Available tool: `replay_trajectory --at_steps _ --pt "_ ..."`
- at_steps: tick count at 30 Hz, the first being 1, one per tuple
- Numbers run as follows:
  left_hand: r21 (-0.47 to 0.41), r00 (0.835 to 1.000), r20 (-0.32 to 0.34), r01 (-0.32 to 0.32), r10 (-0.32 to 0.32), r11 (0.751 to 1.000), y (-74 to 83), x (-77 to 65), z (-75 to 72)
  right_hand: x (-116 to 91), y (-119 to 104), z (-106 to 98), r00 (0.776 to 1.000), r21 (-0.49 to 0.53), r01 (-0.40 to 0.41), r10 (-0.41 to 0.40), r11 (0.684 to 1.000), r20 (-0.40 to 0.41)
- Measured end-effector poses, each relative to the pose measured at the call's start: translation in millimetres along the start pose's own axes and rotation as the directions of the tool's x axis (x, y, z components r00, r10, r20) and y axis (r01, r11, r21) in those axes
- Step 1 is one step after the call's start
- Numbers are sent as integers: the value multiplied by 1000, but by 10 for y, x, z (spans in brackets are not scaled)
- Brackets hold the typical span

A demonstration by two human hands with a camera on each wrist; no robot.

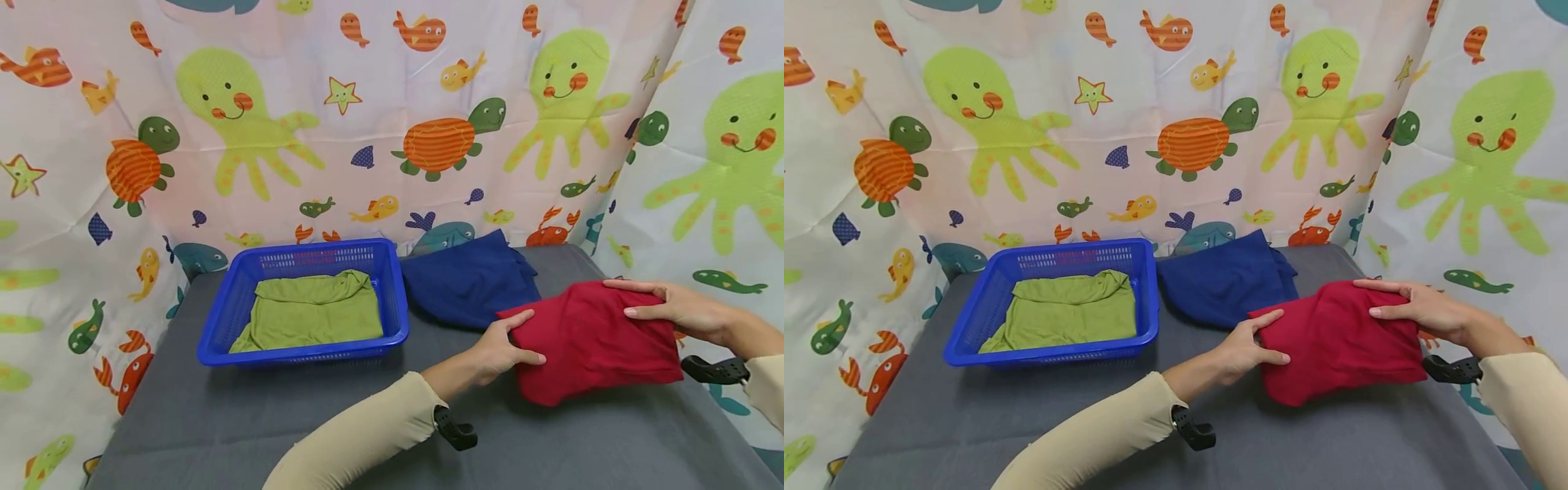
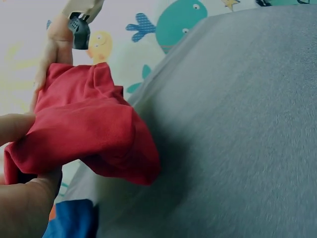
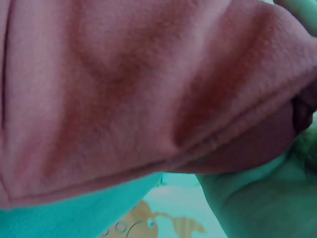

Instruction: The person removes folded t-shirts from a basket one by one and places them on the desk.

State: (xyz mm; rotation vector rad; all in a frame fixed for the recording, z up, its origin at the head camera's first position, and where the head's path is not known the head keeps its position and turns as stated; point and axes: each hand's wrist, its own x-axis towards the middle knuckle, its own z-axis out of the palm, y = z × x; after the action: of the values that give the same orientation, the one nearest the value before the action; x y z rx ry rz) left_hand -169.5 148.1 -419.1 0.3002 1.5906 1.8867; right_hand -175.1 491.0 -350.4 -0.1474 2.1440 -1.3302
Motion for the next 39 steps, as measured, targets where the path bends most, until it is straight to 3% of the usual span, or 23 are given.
replay_trajectory --at_steps 7,16,21,28,34,39 --pt "44 1000 -25 6 -5 999 -149 115 169 -54 310 -50 998 -69 -17 13 997 -59" --pt "17 998 -59 15 -14 1000 -288 219 189 -23 499 -67 998 73 1 -6 997 56" --pt "25 996 -85 29 -27 999 -346 251 145 46 576 -74 999 81 -1 -3 997 50" --pt "156 996 -92 22 -8 988 -418 347 87 163 678 -82 1000 42 -6 6 999 6" --pt "235 995 -96 46 -24 971 -470 404 29 269 705 -87 991 -79 -94 86 992 -105" --pt "291 995 -92 67 -42 954 -486 415 -7 319 735 -89 989 -86 -108 98 990 -111"
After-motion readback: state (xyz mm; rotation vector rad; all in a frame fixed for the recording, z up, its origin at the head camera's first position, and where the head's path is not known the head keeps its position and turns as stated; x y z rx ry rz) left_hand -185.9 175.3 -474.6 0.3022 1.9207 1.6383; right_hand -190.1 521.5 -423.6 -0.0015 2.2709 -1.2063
